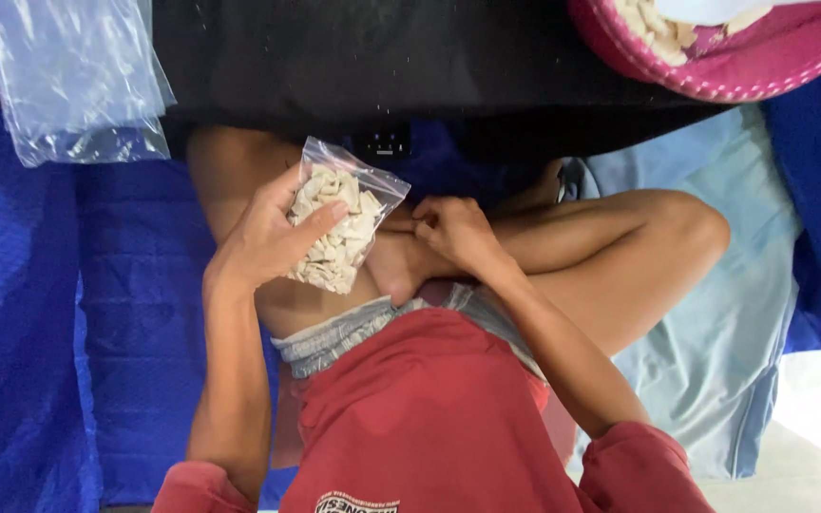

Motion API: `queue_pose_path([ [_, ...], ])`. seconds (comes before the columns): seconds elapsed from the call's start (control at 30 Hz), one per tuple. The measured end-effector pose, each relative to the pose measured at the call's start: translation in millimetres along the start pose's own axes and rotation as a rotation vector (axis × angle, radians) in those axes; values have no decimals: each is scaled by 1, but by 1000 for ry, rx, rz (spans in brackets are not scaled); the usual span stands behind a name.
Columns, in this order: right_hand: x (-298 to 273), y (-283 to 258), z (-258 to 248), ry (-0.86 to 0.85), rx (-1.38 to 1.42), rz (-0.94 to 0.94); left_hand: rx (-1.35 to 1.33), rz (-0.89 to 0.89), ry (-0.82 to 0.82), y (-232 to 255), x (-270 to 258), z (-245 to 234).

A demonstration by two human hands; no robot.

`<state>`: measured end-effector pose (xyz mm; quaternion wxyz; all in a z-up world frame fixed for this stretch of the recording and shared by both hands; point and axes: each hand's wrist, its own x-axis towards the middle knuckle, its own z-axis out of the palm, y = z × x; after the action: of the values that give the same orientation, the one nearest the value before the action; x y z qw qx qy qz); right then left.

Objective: A person manually scoops chips from a bowl into small plastic bags and seals them.

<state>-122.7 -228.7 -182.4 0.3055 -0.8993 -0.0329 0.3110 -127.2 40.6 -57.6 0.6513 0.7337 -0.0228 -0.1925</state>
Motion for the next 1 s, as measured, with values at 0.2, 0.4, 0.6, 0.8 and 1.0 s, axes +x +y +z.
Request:
queue_pose_path([
  [0.2, -45, -53, -101, 165, 851, -225, -115, 46, -26, 3, 15, 19],
  [0.4, -59, -75, -143, 166, 882, -321, -133, 51, -167, 32, 29, 40],
  [0.6, -76, -102, -152, 158, 419, -397, -62, 67, -197, 29, 31, 47],
  [0.8, -101, -140, -175, 254, 328, -518, -270, 42, -208, 39, 40, 48],
  [1.0, -130, -159, -208, 455, 141, -640, -342, 269, -111, 52, 66, 57],
])
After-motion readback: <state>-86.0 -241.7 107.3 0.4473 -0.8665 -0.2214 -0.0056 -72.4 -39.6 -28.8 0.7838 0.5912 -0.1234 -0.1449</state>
